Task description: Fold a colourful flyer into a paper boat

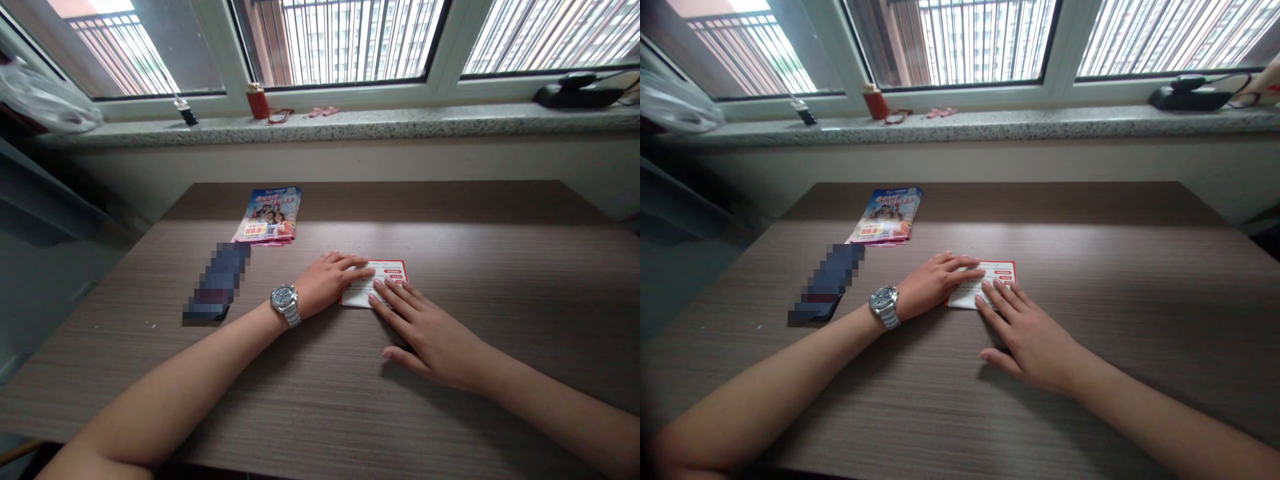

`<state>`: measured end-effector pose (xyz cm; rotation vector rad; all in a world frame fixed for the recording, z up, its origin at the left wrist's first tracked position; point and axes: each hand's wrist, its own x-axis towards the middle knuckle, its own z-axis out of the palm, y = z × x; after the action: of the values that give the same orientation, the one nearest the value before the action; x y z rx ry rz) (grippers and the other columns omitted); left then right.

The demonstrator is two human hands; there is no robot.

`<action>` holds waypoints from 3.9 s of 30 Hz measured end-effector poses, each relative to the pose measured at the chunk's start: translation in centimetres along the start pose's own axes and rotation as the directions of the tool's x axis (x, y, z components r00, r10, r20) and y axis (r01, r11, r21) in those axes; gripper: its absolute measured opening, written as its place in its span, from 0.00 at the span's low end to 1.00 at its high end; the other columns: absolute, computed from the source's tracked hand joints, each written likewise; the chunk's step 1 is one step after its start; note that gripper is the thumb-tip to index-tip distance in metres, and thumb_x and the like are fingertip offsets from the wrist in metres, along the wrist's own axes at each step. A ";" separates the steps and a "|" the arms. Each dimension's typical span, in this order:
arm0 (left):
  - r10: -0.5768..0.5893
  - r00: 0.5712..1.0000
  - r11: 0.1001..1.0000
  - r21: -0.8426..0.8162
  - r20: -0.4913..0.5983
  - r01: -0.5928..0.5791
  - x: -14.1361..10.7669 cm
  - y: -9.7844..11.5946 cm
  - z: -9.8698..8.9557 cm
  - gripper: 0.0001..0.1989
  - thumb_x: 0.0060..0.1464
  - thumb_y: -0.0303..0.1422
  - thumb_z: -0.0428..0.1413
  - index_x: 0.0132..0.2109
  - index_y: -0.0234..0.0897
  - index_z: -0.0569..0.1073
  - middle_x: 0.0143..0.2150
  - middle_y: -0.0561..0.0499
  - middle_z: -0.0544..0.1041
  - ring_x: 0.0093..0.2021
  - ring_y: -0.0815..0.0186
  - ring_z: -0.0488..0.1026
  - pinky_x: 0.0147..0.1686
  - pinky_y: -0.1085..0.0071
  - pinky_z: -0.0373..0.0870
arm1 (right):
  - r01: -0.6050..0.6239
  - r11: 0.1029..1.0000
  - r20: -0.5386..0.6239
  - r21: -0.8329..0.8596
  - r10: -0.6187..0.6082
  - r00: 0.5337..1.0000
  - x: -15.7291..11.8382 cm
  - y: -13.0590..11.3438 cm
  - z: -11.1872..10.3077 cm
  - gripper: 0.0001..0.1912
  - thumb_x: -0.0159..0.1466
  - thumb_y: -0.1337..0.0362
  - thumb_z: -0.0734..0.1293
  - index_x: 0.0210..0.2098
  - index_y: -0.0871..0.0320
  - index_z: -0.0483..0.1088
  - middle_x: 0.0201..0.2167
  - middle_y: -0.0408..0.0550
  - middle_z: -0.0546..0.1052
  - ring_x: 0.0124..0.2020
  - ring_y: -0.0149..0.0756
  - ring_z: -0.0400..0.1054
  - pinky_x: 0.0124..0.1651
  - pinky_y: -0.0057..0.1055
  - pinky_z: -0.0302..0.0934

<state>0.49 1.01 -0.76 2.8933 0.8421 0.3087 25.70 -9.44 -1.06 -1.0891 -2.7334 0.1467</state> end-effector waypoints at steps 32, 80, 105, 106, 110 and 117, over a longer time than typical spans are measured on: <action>0.033 0.992 0.997 -0.069 -0.125 -0.042 -1.3 1.9 -1.8 0.25 0.64 0.24 0.46 0.66 0.36 0.64 0.69 0.45 0.64 0.69 0.59 0.59 0.70 0.54 0.54 | -0.032 0.999 0.108 0.000 0.032 0.994 -0.1 -0.3 -0.5 0.48 0.67 0.38 0.58 0.74 0.60 0.39 0.75 0.53 0.43 0.74 0.56 0.35 0.72 0.56 0.42; -0.126 0.982 0.992 -0.014 0.144 0.129 -8.8 3.3 -3.7 0.23 0.71 0.35 0.43 0.70 0.44 0.60 0.71 0.49 0.61 0.68 0.59 0.61 0.69 0.55 0.56 | -0.074 0.997 0.070 -0.031 0.076 0.995 -5.0 2.9 -2.0 0.41 0.70 0.49 0.60 0.74 0.52 0.38 0.73 0.51 0.50 0.71 0.50 0.50 0.69 0.54 0.50; -0.095 0.994 0.995 -0.002 0.047 0.096 -1.1 5.9 -0.9 0.29 0.67 0.49 0.45 0.68 0.39 0.61 0.63 0.40 0.65 0.64 0.50 0.60 0.69 0.44 0.47 | -0.111 0.986 -0.110 0.122 0.125 0.986 3.6 7.3 -1.1 0.22 0.74 0.57 0.56 0.63 0.51 0.68 0.65 0.50 0.68 0.68 0.45 0.59 0.68 0.54 0.53; -0.093 0.994 0.996 -0.002 0.054 0.093 -1.1 6.0 -1.0 0.29 0.67 0.49 0.45 0.68 0.39 0.61 0.64 0.40 0.65 0.64 0.50 0.60 0.69 0.44 0.46 | -0.107 0.986 -0.119 0.131 0.122 0.985 3.6 7.4 -1.0 0.22 0.73 0.58 0.56 0.63 0.51 0.68 0.65 0.49 0.68 0.68 0.45 0.59 0.68 0.54 0.53; -0.088 0.993 0.996 0.002 0.079 0.088 -1.4 6.4 -1.4 0.30 0.67 0.50 0.44 0.67 0.36 0.62 0.65 0.38 0.63 0.65 0.48 0.59 0.69 0.43 0.46 | -0.101 0.986 -0.125 0.135 0.118 0.985 3.7 7.6 -0.8 0.21 0.74 0.58 0.56 0.62 0.50 0.69 0.65 0.48 0.68 0.68 0.45 0.58 0.69 0.53 0.53; -0.025 0.998 0.996 -0.079 0.055 0.029 -1.8 6.0 -1.9 0.25 0.67 0.47 0.46 0.65 0.41 0.66 0.64 0.40 0.66 0.61 0.51 0.65 0.64 0.49 0.59 | -0.038 0.970 -0.147 0.240 0.075 0.986 3.6 8.4 -0.6 0.20 0.72 0.59 0.59 0.61 0.48 0.70 0.64 0.48 0.70 0.67 0.44 0.61 0.69 0.54 0.52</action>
<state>1.65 -4.86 1.82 2.8011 0.8397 0.2546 28.86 -0.85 -1.33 -1.0633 -2.4726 0.3695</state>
